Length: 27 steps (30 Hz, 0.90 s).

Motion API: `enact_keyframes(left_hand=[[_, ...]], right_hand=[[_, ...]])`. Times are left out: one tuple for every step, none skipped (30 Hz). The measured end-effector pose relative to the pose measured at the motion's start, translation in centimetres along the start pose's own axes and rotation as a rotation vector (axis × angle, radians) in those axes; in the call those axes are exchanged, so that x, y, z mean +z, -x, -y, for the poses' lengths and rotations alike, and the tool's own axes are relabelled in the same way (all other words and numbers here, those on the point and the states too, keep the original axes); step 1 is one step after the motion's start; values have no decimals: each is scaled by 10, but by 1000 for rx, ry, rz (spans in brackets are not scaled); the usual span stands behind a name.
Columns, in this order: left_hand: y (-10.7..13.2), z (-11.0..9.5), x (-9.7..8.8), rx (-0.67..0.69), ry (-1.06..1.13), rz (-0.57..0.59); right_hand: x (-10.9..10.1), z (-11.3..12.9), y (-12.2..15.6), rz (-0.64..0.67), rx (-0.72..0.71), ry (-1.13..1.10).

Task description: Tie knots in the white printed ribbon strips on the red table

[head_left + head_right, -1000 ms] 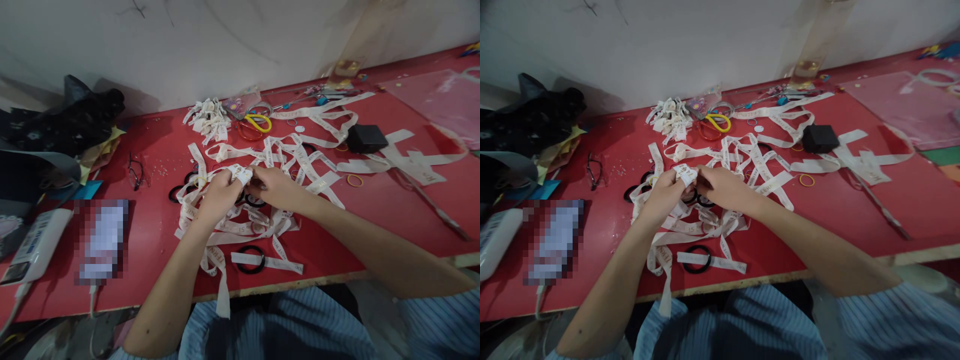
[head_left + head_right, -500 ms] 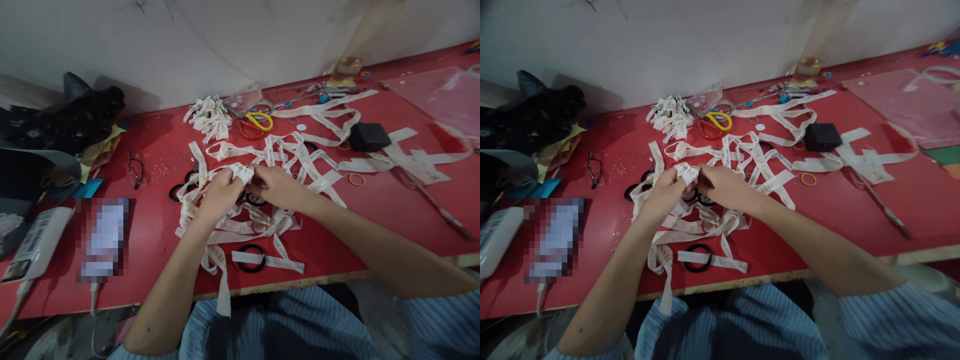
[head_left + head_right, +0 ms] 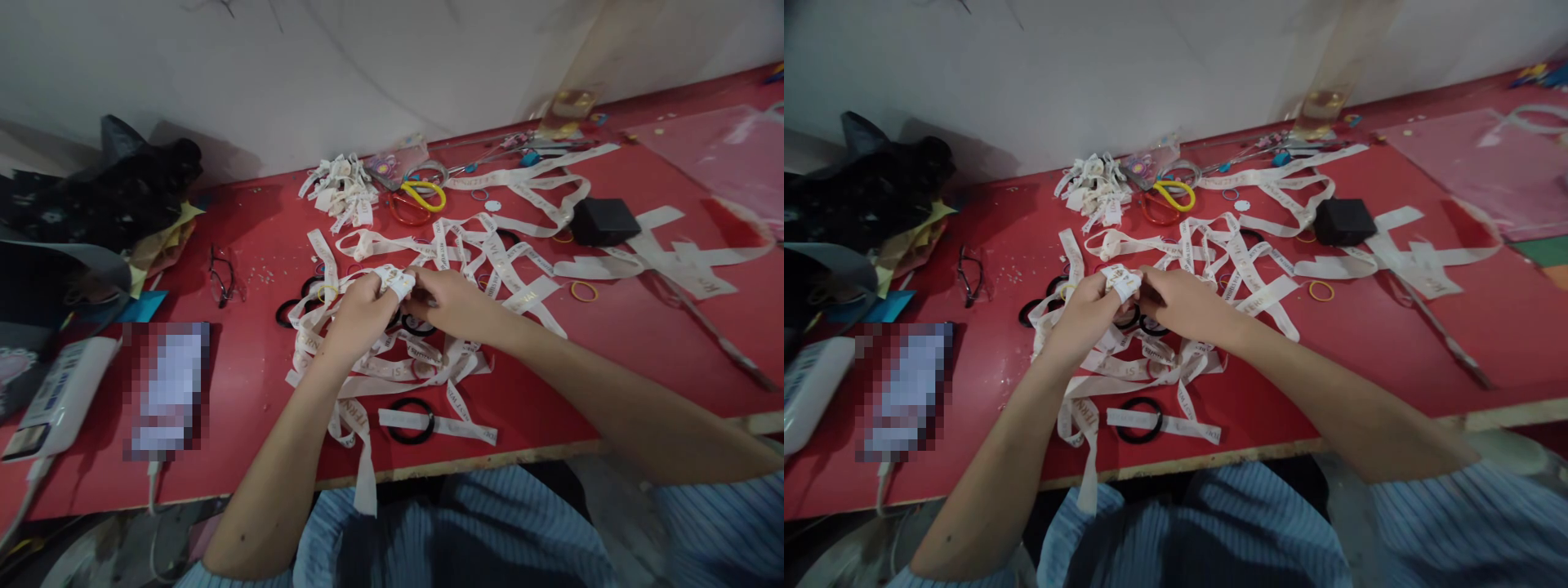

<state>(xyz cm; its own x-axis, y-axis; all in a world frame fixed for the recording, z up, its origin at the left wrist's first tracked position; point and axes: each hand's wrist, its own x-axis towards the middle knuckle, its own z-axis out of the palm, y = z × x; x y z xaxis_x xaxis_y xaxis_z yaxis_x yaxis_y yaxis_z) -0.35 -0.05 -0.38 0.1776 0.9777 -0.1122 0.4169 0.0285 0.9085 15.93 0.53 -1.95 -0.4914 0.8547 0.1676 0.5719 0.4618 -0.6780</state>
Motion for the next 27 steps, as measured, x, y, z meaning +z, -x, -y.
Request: enact_keyframes(left_hand=[[0, 0, 0, -3, -3, -1], [0, 0, 0, -5, -3, -1], [0, 0, 0, -5, -3, -3], [0, 0, 0, -3, -3, -5], [0, 0, 1, -1, -6, -7], [0, 1, 1, 0, -9, -8], [0, 1, 1, 2, -13, -10], [0, 1, 1, 6, -18, -11], [0, 1, 1, 14, -22, -12], [0, 1, 1, 25, -24, -11], [0, 1, 0, 37, -28, -10], [0, 1, 0, 46, -32, -8], [1, 1, 0, 50, -36, -7], [1, 1, 0, 50, -41, -6], [1, 1, 0, 48, -45, -5], [1, 1, 0, 45, -49, -3], [1, 1, 0, 45, -50, -1], [0, 2, 0, 45, -49, 1], [0, 2, 0, 46, -48, 6], [0, 2, 0, 47, -45, 9], [-1, 2, 0, 46, -43, 10], [-1, 3, 0, 46, -43, 9], [-1, 3, 0, 47, -44, 8], [-1, 2, 0, 48, -45, 8], [0, 2, 0, 50, -45, 7], [0, 2, 0, 49, -46, 5], [0, 2, 0, 46, -45, 2]], right_hand=[[0, 0, 0, -2, -3, -2], [0, 0, 0, -4, -5, -6], [0, -1, 0, -5, -9, -11], [0, -1, 0, -5, -13, -15], [1, -1, 0, -6, -18, -17], [1, -1, 0, -7, -23, -19], [1, -1, 0, -8, -29, -21], [1, -1, 0, -10, -35, -23], [1, -1, 0, -12, -38, -24], [1, -1, 0, -12, -39, -26], [1, -1, 0, -11, -39, -26], [1, -1, 0, -10, -37, -25], [1, -1, -1, -9, -33, -23], [1, -1, -1, -9, -28, -20], [1, -1, -1, -8, -25, -18], [1, -1, -1, -7, -22, -16], [1, -1, -1, -5, -20, -15], [1, -1, -1, -4, -19, -14], [1, -1, -1, -3, -19, -12], [2, -1, -1, -4, -19, -11], [2, -2, -1, -5, -20, -10], [2, -2, -1, -6, -21, -9], [2, -2, -1, -8, -24, -8], [1, -2, -1, -9, -26, -8], [1, -2, -1, -9, -27, -9], [1, -2, -1, -9, -28, -11], [1, -2, -1, -9, -27, -14]])
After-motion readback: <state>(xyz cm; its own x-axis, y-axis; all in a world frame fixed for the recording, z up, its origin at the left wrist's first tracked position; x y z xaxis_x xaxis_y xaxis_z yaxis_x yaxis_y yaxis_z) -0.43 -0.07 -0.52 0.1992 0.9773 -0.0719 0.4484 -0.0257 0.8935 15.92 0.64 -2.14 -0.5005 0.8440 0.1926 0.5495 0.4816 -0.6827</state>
